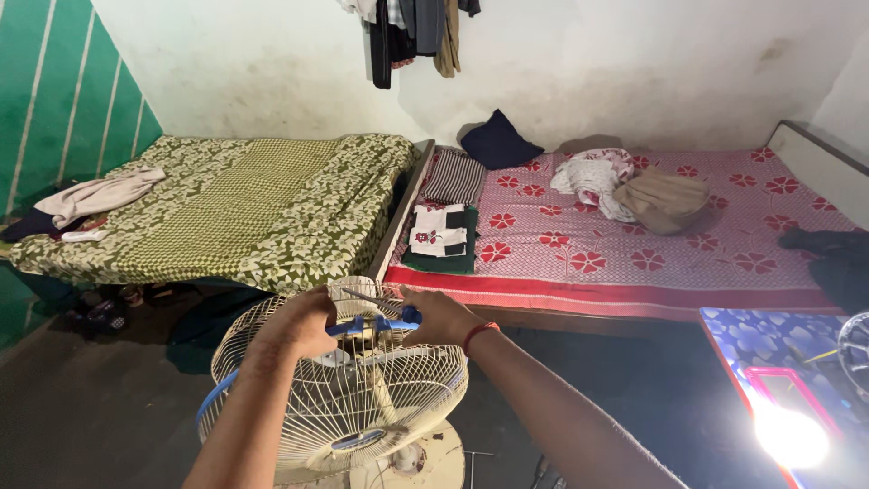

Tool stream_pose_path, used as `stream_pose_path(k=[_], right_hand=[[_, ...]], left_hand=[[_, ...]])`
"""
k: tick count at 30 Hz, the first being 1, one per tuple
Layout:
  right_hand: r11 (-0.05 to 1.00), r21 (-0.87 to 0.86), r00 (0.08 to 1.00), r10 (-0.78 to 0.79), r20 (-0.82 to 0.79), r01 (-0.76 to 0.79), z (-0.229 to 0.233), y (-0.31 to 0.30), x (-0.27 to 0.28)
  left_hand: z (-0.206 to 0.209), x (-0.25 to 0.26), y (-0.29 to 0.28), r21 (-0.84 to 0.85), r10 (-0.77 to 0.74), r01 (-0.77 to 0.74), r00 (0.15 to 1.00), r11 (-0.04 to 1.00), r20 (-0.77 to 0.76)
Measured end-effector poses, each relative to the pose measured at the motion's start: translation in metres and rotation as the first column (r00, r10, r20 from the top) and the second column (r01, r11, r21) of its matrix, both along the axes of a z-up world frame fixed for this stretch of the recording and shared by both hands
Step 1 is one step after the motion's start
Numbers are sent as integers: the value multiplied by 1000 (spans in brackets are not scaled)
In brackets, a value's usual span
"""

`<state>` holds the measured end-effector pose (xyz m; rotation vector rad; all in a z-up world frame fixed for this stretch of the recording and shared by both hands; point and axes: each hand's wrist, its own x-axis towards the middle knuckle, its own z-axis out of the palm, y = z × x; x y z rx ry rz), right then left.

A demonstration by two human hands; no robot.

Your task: The person disassembles a standing electric fan by removing the front grille and then unscrewing the fan blades from the motor housing using a screwdriver. The person then removes the blades and continues to work on the central hub area.

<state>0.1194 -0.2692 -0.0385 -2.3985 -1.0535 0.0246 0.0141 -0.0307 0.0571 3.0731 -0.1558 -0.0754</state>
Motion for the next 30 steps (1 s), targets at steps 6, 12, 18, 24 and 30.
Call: stream_pose_path(k=[6, 12, 18, 24, 30], right_hand=[[998, 11, 998, 55, 41, -56, -10, -3, 12], [998, 4, 996, 62, -70, -61, 16, -6, -8], [996, -83, 982, 3, -189, -19, 42, -2, -32], [988, -153, 1000, -7, -30, 3, 35, 10, -23], [986, -168, 998, 3, 60, 8, 34, 14, -17]], left_hand=[[8, -6, -7, 75, 45, -41, 998, 996, -53], [17, -13, -16, 68, 164, -156, 976, 985, -145], [18, -19, -13, 110, 79, -74, 996, 991, -47], [19, -19, -11, 108, 135, -124, 986, 986, -102], [15, -26, -15, 62, 159, -158, 987, 985, -5]])
